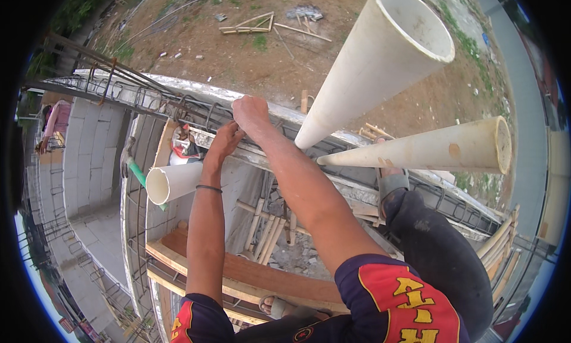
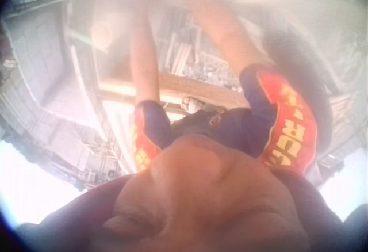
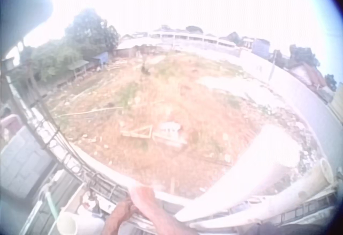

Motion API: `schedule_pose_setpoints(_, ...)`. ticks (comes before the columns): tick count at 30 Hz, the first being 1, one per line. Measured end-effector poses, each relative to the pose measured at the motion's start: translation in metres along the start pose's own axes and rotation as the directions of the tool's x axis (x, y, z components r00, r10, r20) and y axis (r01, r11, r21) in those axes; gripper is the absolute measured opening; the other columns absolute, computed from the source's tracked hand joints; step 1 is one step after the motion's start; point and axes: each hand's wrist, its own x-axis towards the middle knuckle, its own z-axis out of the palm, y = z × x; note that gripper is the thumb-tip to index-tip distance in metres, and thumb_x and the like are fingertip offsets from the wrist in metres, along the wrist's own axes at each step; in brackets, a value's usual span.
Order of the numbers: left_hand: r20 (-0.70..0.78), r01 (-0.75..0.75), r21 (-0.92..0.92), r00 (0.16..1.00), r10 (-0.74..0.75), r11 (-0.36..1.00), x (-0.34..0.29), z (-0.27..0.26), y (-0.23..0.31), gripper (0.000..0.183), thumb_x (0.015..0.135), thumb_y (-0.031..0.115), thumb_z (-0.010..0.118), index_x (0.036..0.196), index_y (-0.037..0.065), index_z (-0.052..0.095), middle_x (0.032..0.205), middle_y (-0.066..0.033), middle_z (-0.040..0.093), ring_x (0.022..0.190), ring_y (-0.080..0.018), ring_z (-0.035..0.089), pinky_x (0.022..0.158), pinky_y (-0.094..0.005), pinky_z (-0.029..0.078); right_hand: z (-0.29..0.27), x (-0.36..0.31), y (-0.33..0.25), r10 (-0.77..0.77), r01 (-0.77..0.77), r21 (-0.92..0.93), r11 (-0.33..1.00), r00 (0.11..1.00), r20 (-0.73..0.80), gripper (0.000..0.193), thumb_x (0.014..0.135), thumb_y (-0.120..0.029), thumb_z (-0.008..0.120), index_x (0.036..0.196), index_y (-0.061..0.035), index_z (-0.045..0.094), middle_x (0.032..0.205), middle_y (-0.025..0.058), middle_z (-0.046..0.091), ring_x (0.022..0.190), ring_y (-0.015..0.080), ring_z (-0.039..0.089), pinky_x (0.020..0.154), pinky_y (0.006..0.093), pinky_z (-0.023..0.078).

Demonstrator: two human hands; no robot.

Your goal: The person secures white PVC pipes to a concrete wall using a hammer and nails. They position the pipes, drive nails into the wall, and adjust the pipe alignment. The person also handles a small cylindrical object and a piece of food during the task.

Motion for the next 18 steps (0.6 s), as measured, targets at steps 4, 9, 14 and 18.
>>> schedule_pose_setpoints(4, 0.090, 0.100, 0.050, 0.990, -0.104, 0.994, 0.005, -0.001, 0.009, 0.038, 0.089, 0.030, 0.062, 0.114, 0.001, 0.063, 0.110, -0.0257, 0.064, 0.105, -0.0425, 0.059, 0.087, -0.0463, 0.048, 0.003, -0.003, 0.004, -0.023, 0.024, -0.022, 0.999, 0.999, 0.035, 0.022, 0.082, -0.015, 0.055, 0.085, -0.0062, 0.075, 0.088, 0.0187, 0.071, 0.086, 0.0329, 0.070, 0.070, 0.0453, 0.055)
schedule_pose_setpoints(9, 0.087, 0.082, 0.077, 0.992, -0.089, 0.994, 0.003, -0.003, 0.007, 0.039, 0.091, 0.032, 0.059, 0.117, 0.003, 0.062, 0.102, -0.0242, 0.066, 0.101, -0.0425, 0.060, 0.088, -0.0457, 0.047, 0.007, -0.010, 0.004, -0.041, 0.041, 0.001, 0.999, 0.999, -0.036, 0.022, 0.082, -0.016, 0.056, 0.083, -0.0058, 0.074, 0.086, 0.0195, 0.070, 0.085, 0.0345, 0.070, 0.069, 0.0467, 0.055)
schedule_pose_setpoints(14, 0.080, 0.009, 0.102, 0.997, -0.017, 0.995, 0.005, 0.001, 0.000, 0.042, 0.092, 0.034, 0.056, 0.123, 0.006, 0.061, 0.104, -0.0229, 0.066, 0.102, -0.0405, 0.060, 0.092, -0.0453, 0.044, 0.008, -0.021, 0.007, -0.024, 0.027, 0.038, 0.999, 0.996, -0.088, 0.021, 0.083, -0.016, 0.055, 0.084, -0.0057, 0.073, 0.084, 0.0200, 0.069, 0.082, 0.0354, 0.070, 0.069, 0.0480, 0.054)
schedule_pose_setpoints(18, 0.120, 0.034, 0.184, 0.991, -0.056, 0.982, 0.007, 0.003, 0.000, 0.042, 0.091, 0.035, 0.056, 0.123, 0.008, 0.062, 0.107, -0.0206, 0.066, 0.105, -0.0379, 0.060, 0.093, -0.0468, 0.042, 0.002, -0.026, 0.008, -0.036, 0.037, 0.019, 0.999, 0.997, -0.069, 0.021, 0.085, -0.015, 0.054, 0.085, -0.0057, 0.073, 0.083, 0.0197, 0.069, 0.081, 0.0353, 0.070, 0.068, 0.0475, 0.055)
